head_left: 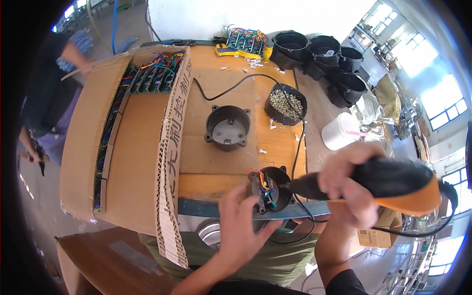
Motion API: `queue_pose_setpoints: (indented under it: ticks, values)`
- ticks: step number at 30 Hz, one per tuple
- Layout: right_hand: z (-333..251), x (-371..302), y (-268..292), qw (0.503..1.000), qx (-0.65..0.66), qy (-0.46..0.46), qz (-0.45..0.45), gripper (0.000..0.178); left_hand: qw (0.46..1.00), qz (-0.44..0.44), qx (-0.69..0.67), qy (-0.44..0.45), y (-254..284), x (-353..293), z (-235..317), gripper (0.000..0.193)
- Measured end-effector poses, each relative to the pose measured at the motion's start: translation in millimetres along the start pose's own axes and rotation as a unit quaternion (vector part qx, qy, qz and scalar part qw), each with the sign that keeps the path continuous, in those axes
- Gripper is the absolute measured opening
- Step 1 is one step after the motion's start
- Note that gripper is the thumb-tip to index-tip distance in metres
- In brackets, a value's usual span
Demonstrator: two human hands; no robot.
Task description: The person assembles electronic components by applying a substance with a brush to a component, wiring them together, and using a power screwdriver to secure the parts into a black housing.
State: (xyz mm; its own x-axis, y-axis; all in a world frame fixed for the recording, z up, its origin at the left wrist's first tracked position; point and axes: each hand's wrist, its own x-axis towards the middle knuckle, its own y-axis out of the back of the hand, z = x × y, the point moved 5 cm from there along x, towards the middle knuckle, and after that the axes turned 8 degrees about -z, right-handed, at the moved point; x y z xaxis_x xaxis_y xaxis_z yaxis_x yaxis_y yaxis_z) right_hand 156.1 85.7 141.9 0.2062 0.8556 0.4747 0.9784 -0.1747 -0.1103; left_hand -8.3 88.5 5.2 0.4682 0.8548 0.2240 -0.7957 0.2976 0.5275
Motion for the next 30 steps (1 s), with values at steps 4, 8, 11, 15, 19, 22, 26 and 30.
queue_pose_setpoints:
  ticks: [4,8,11,15,19,22,26,30]
  values:
    - [-14.7,-33.6,36.5,0.993,0.106,0.041,-0.044,0.037,0.789,0.008,-0.556,0.259,-4.0,-71.0,-20.8,0.03]
    - [-6.3,-72.2,51.3,0.977,0.212,-0.007,-0.027,0.035,0.522,-0.041,-0.723,0.45,-60.6,-116.5,-45.3,0.029]
    - [10.8,-89.1,57.1,0.974,0.215,-0.015,-0.076,0.036,0.524,-0.051,-0.714,0.462,-82.7,-118.4,-55.8,0.028]
    - [27.8,-96.7,62.3,0.973,0.226,-0.046,-0.008,0.037,0.553,-0.092,-0.701,0.441,-80.4,-91.4,-40.8,0.026]
    - [33.8,-89.0,69.1,0.967,0.252,-0.023,-0.031,0.035,0.591,-0.133,-0.68,0.413,-67.6,-73.0,-30.5,0.023]
    - [29.1,-90.3,68.5,0.968,0.251,-0.015,0.009,0.034,0.595,-0.138,-0.708,0.353,-60.5,-63.4,-22.9,0.019]
    - [24.8,-93.6,61.7,0.964,0.257,-0.015,0.066,0.032,0.634,-0.139,-0.693,0.313,-53.4,-54.0,-17.2,0.015]
    - [16.1,-97.0,56.5,0.964,0.246,-0.011,0.097,0.031,0.695,-0.127,-0.651,0.276,-50.3,-56.9,-29.2,0.017]
